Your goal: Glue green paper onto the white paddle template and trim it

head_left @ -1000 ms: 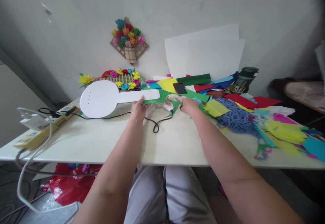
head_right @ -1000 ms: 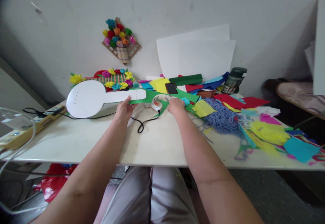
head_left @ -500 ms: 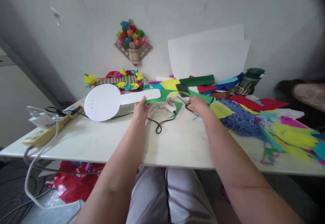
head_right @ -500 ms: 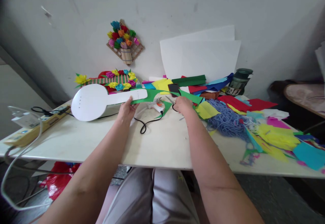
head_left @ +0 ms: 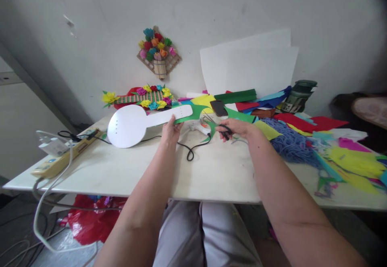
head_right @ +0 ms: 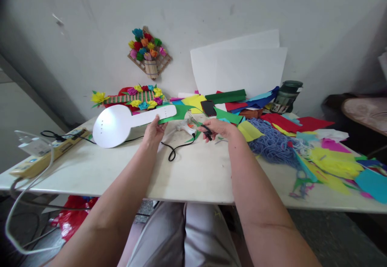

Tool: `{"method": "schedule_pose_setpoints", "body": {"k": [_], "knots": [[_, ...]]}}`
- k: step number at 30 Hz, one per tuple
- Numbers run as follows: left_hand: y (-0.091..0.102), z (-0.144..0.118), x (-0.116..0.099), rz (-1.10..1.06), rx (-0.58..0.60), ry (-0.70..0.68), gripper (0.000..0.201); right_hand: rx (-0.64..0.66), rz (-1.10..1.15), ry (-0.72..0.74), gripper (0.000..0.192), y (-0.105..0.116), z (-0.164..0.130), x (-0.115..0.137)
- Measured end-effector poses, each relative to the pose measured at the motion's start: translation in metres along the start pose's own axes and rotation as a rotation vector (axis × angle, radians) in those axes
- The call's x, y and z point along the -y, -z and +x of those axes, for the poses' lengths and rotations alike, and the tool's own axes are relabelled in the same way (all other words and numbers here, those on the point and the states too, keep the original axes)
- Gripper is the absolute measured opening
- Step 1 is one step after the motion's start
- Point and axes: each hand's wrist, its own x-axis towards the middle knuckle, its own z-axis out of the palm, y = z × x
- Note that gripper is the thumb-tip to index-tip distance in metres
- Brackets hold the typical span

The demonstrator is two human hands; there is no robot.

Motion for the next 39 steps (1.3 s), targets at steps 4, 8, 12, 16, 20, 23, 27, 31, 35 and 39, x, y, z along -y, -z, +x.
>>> {"method": "schedule_pose_setpoints", "body": {"k": [4, 8, 12, 16, 20, 23, 27, 31, 35, 39], "knots": [[-0.009, -0.004, -0.001, -0.004, -0.043, 0.039, 0.018, 0.145, 0.125, 0.067, 0.038, -0.017, 0.005, 0.009], [-0.013, -0.004, -0.005, -0.041, -0.037, 0.051, 0.017, 0.133, 0.136, 0.077, 0.036, -0.023, 0.007, 0.013], [-0.017, 0.001, -0.006, -0.051, -0.067, 0.079, 0.015, 0.100, 0.169, 0.078, 0.034, -0.013, 0.002, 0.009], [-0.025, 0.003, -0.001, -0.040, -0.083, 0.107, 0.011, 0.159, 0.225, 0.095, 0.038, -0.016, 0.005, 0.006], [-0.034, 0.000, 0.009, -0.013, -0.083, 0.106, 0.011, 0.050, 0.332, 0.173, 0.037, -0.037, 0.019, 0.008], [-0.036, -0.004, 0.015, 0.012, -0.113, 0.059, 0.015, -0.116, 0.375, 0.158, 0.038, -0.049, 0.028, 0.009], [-0.034, -0.004, 0.021, 0.022, -0.145, -0.007, 0.017, -0.198, 0.344, 0.081, 0.041, -0.057, 0.031, 0.010], [-0.031, -0.003, 0.024, -0.008, -0.133, -0.040, 0.016, -0.237, 0.357, 0.044, 0.043, -0.062, 0.031, 0.013], [-0.029, -0.002, 0.024, -0.014, -0.135, -0.058, 0.017, -0.310, 0.284, 0.030, 0.041, -0.069, 0.035, 0.015], [-0.027, -0.003, 0.021, -0.035, -0.155, -0.045, 0.017, -0.419, 0.157, 0.030, 0.038, -0.073, 0.037, 0.017]]}}
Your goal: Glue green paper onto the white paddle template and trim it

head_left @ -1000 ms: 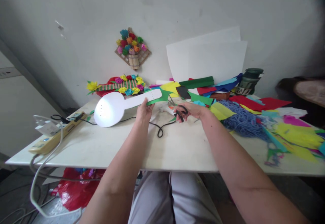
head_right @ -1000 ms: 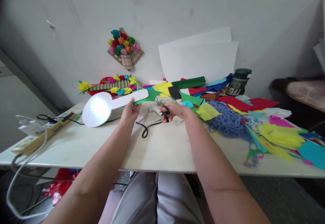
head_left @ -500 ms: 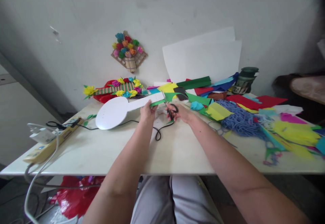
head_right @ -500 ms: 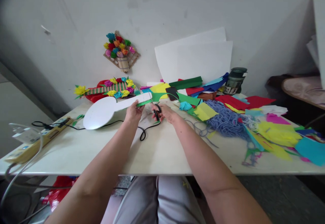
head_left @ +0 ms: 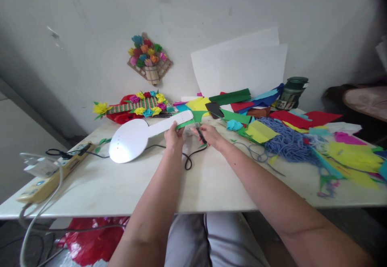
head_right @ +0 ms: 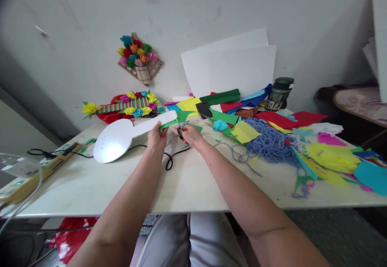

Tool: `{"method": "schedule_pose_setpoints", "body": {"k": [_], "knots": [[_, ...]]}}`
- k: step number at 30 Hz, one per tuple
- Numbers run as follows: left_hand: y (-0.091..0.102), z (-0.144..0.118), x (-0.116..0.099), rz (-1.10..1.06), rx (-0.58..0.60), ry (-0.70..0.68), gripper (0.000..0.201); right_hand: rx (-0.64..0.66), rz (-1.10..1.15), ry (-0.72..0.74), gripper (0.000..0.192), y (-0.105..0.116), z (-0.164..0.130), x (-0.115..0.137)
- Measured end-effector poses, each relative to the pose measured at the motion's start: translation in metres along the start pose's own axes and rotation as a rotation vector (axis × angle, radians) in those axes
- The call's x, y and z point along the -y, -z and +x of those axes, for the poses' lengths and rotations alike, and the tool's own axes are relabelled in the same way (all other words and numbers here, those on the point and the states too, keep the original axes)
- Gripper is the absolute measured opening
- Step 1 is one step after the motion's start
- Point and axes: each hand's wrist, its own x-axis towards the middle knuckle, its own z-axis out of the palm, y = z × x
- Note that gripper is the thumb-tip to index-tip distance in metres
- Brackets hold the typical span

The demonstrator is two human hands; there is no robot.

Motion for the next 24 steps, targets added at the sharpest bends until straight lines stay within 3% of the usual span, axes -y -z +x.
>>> {"method": "schedule_pose_setpoints", "body": {"k": [5, 15, 24], "knots": [[0.0005, -0.0013, -0.0017, -0.027, 0.004, 0.013, 0.015, 0.054, 0.138, -0.019, 0.034, 0.0003, -0.0039, 0.0041], [-0.0011, -0.0023, -0.0001, -0.007, -0.009, -0.043, 0.019, 0.043, 0.361, -0.005, 0.032, -0.0066, -0.0045, 0.0035], [-0.0029, -0.0028, -0.0004, -0.025, -0.011, -0.066, 0.018, 0.091, 0.508, -0.018, 0.041, -0.0081, -0.0008, -0.0001]]}}
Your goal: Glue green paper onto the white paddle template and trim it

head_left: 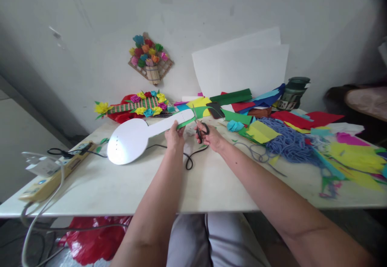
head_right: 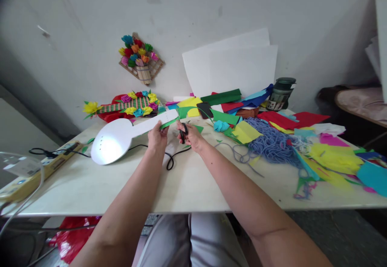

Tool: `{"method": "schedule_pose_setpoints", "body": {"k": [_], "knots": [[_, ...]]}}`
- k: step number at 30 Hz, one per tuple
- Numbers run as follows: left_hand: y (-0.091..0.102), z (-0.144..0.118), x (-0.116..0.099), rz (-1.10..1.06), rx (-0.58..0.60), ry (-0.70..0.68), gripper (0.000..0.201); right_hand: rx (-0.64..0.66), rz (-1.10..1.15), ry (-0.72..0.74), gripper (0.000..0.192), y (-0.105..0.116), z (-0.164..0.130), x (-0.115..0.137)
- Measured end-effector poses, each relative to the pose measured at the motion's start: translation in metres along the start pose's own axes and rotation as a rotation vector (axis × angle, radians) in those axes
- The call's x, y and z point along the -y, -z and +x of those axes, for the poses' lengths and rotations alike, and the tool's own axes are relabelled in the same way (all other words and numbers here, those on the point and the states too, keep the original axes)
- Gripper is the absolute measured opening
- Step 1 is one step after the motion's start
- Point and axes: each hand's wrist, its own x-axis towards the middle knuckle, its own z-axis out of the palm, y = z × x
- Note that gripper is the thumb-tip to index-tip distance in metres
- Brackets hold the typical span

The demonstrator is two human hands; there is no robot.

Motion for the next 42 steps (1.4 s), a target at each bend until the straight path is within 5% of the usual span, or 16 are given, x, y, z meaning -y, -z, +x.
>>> {"method": "schedule_pose_setpoints", "body": {"k": [42], "knots": [[-0.003, -0.004, -0.004, 0.034, 0.010, -0.017, 0.015, -0.169, -0.102, 0.095, 0.030, -0.009, 0.005, -0.006]]}}
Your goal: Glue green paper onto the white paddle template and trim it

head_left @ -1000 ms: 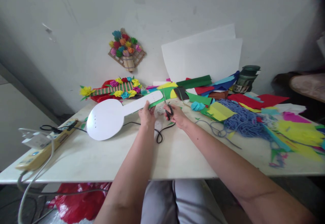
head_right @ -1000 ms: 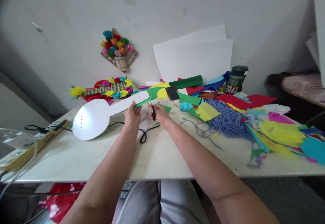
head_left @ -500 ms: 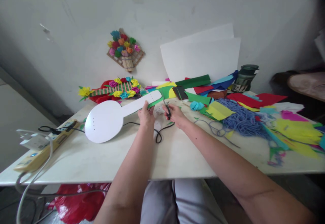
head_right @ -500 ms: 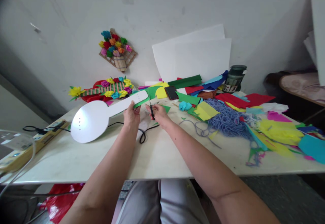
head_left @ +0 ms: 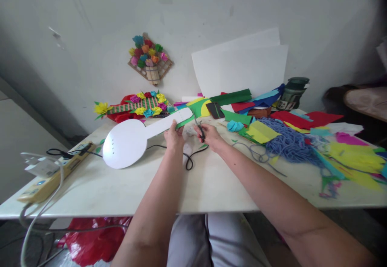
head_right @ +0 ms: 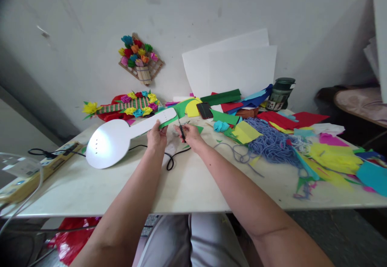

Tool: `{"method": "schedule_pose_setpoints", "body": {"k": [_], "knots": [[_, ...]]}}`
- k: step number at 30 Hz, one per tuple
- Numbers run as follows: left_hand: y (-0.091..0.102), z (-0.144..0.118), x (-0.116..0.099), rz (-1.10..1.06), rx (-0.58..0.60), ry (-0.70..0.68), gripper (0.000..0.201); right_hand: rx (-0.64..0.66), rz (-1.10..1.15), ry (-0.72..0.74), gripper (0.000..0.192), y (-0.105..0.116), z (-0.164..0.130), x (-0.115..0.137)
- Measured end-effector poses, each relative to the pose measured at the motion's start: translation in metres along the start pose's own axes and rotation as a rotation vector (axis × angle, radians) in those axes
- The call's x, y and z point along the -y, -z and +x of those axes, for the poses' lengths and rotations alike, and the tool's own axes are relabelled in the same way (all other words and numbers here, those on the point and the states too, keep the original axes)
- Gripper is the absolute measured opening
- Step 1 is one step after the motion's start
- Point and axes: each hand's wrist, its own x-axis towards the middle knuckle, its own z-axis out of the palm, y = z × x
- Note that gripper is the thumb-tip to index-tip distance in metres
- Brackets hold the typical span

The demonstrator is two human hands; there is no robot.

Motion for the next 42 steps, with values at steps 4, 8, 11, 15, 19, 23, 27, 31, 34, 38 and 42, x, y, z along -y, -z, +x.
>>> {"method": "schedule_pose_setpoints", "body": {"k": [4, 8, 11, 15, 19, 23, 27, 31, 34, 38, 42], "knots": [[0.001, 0.001, 0.000, -0.023, 0.005, 0.002, 0.017, -0.009, -0.003, -0.012, 0.030, 0.000, -0.002, 0.003], [0.002, 0.003, -0.001, -0.031, 0.019, 0.010, 0.018, -0.007, -0.001, -0.019, 0.028, 0.001, -0.004, 0.007], [0.002, 0.003, -0.002, -0.027, 0.017, 0.028, 0.017, -0.016, -0.011, -0.028, 0.026, 0.001, -0.005, 0.008], [0.004, 0.006, -0.002, -0.021, 0.026, 0.031, 0.017, -0.026, -0.025, -0.023, 0.025, 0.001, -0.006, 0.009], [0.005, 0.008, -0.002, 0.013, 0.013, 0.038, 0.016, -0.013, -0.029, -0.006, 0.023, 0.002, -0.005, 0.007], [0.007, 0.008, -0.003, 0.005, 0.007, 0.052, 0.017, 0.018, -0.019, -0.011, 0.022, 0.004, -0.003, 0.004], [0.008, 0.009, -0.004, -0.001, 0.010, 0.067, 0.016, 0.024, -0.002, -0.046, 0.021, 0.006, -0.003, 0.006], [0.008, 0.009, -0.004, 0.000, 0.030, 0.077, 0.015, 0.028, 0.035, -0.042, 0.021, 0.006, -0.004, 0.008], [0.007, 0.007, -0.003, 0.000, 0.048, 0.075, 0.016, 0.040, 0.035, -0.021, 0.021, 0.007, -0.003, 0.006], [0.007, 0.005, -0.002, 0.013, 0.055, 0.077, 0.017, 0.058, 0.034, 0.005, 0.025, 0.010, 0.000, 0.002], [0.008, 0.005, -0.001, 0.026, 0.071, 0.079, 0.017, 0.052, 0.014, 0.017, 0.026, 0.012, 0.003, 0.000]]}}
